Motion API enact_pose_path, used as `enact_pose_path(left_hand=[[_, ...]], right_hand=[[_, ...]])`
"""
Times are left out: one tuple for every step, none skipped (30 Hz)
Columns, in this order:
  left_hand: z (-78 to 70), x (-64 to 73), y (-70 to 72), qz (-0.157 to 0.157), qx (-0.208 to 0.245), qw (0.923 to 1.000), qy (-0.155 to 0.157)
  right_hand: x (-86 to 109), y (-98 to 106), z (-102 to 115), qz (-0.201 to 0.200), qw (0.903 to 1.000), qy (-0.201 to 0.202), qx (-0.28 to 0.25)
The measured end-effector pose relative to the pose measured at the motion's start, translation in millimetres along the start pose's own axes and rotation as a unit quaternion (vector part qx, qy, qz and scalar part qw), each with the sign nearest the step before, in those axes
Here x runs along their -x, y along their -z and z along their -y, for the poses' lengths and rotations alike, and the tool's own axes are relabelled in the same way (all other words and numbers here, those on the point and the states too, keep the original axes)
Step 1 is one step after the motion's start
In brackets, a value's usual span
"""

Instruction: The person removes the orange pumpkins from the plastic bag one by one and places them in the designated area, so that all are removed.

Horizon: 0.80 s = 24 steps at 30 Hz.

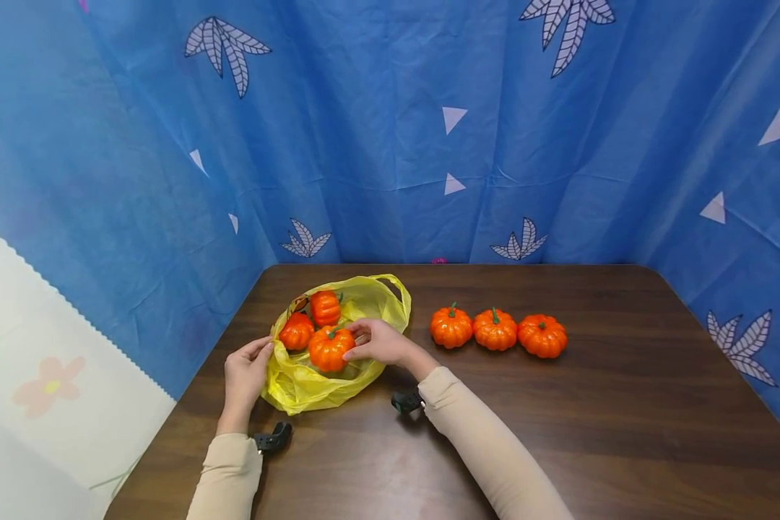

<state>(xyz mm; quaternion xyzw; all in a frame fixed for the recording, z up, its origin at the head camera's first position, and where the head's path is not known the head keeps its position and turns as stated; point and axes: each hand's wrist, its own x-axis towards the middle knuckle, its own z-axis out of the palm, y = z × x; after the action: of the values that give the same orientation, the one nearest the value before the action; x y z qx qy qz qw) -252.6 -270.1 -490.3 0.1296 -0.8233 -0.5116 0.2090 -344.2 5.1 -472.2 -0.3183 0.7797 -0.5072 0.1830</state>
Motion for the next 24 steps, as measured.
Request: enact_pose_path(left_hand=[[0.5, 0.3, 0.2, 0.000, 0.000, 1.0000, 0.000], [1.0, 0.4, 0.3, -0.001, 0.001, 1.0000, -0.001], [1.5, 0.7, 0.4, -0.003, 0.000, 1.0000, -0.001], [2.1, 0.7, 0.3, -0.005, 0.000, 1.0000, -0.002], [2.3, 0.7, 0.0, -0.007, -0.001, 1.0000, -0.002], [2.7, 0.8, -0.1, -0.009, -0.002, 1.0000, -0.003], [3.1, 0.8, -0.3, -0.010, -0.004, 0.9999, -0.002], [3.3, 1.0, -0.4, -0.011, -0.004, 0.9999, -0.003], [3.5, 1.1, -0.6, -0.013, -0.005, 0.9999, -0.004], [3.9, 0.9, -0.8, -0.013, -0.005, 0.9999, -0.005], [3.9, 1.0, -1.0, -0.015, -0.005, 0.9999, -0.005], [4.2, 0.8, -1.2, -0.016, -0.005, 0.9998, -0.008], [4.3, 0.6, -1.5, -0.018, -0.005, 0.9998, -0.008], [4.4, 0.5, -1.8, -0.019, -0.006, 0.9998, -0.010], [4.7, 0.2, -2.2, -0.020, -0.006, 0.9997, -0.010], [4.8, -0.1, -2.5, -0.020, -0.007, 0.9997, -0.012], [4.9, -0.3, -2.9, -0.021, -0.007, 0.9997, -0.011], [4.9, -0.3, -3.0, -0.021, -0.008, 0.9997, -0.012], [4.8, -0.3, -3.1, -0.021, -0.007, 0.9997, -0.011], [4.6, -0.3, -3.1, -0.020, -0.006, 0.9997, -0.011], [4.4, -0.1, -3.0, -0.020, -0.005, 0.9997, -0.010], [4.1, 0.0, -2.7, -0.020, -0.004, 0.9997, -0.010], [3.9, 0.0, -2.4, -0.019, -0.003, 0.9998, -0.010], [3.5, 0.1, -1.9, -0.019, -0.002, 0.9998, -0.012]], right_hand=[[1.1, 0.2, -0.5, 0.000, 1.0000, 0.001, -0.003], [2.3, 0.5, -0.8, 0.000, 1.0000, 0.003, -0.007], [3.5, 0.8, -1.1, 0.000, 0.9999, 0.003, -0.010], [4.9, 1.1, -1.1, -0.002, 0.9999, 0.003, -0.012], [6.3, 1.6, -0.7, -0.002, 0.9999, 0.001, -0.016], [7.7, 2.0, -0.3, -0.004, 0.9998, 0.001, -0.019], [9.1, 2.4, 0.6, -0.006, 0.9998, 0.002, -0.020], [10.6, 2.9, 1.6, -0.006, 0.9997, 0.003, -0.022], [12.0, 3.4, 2.8, -0.007, 0.9997, 0.006, -0.023], [13.5, 3.7, 3.9, -0.008, 0.9997, 0.008, -0.023], [15.1, 3.9, 4.9, -0.009, 0.9996, 0.011, -0.023], [16.8, 4.1, 5.6, -0.009, 0.9996, 0.012, -0.026], [18.9, 4.3, 6.1, -0.009, 0.9995, 0.014, -0.027], [21.2, 4.5, 6.2, -0.010, 0.9994, 0.014, -0.029], [23.9, 4.6, 6.0, -0.011, 0.9993, 0.018, -0.030], [26.7, 4.6, 5.7, -0.011, 0.9992, 0.017, -0.034], [29.7, 4.5, 5.2, -0.010, 0.9990, 0.021, -0.038], [32.7, 4.5, 4.6, -0.009, 0.9989, 0.023, -0.040], [35.7, 4.5, 4.1, -0.008, 0.9989, 0.028, -0.038], [38.7, 4.4, 3.8, -0.005, 0.9987, 0.032, -0.038], [41.5, 4.4, 3.6, -0.003, 0.9986, 0.037, -0.038], [44.0, 4.4, 3.6, -0.002, 0.9986, 0.037, -0.038], [46.5, 4.5, 3.8, -0.001, 0.9985, 0.040, -0.037], [48.8, 4.8, 4.1, -0.003, 0.9986, 0.040, -0.035]])
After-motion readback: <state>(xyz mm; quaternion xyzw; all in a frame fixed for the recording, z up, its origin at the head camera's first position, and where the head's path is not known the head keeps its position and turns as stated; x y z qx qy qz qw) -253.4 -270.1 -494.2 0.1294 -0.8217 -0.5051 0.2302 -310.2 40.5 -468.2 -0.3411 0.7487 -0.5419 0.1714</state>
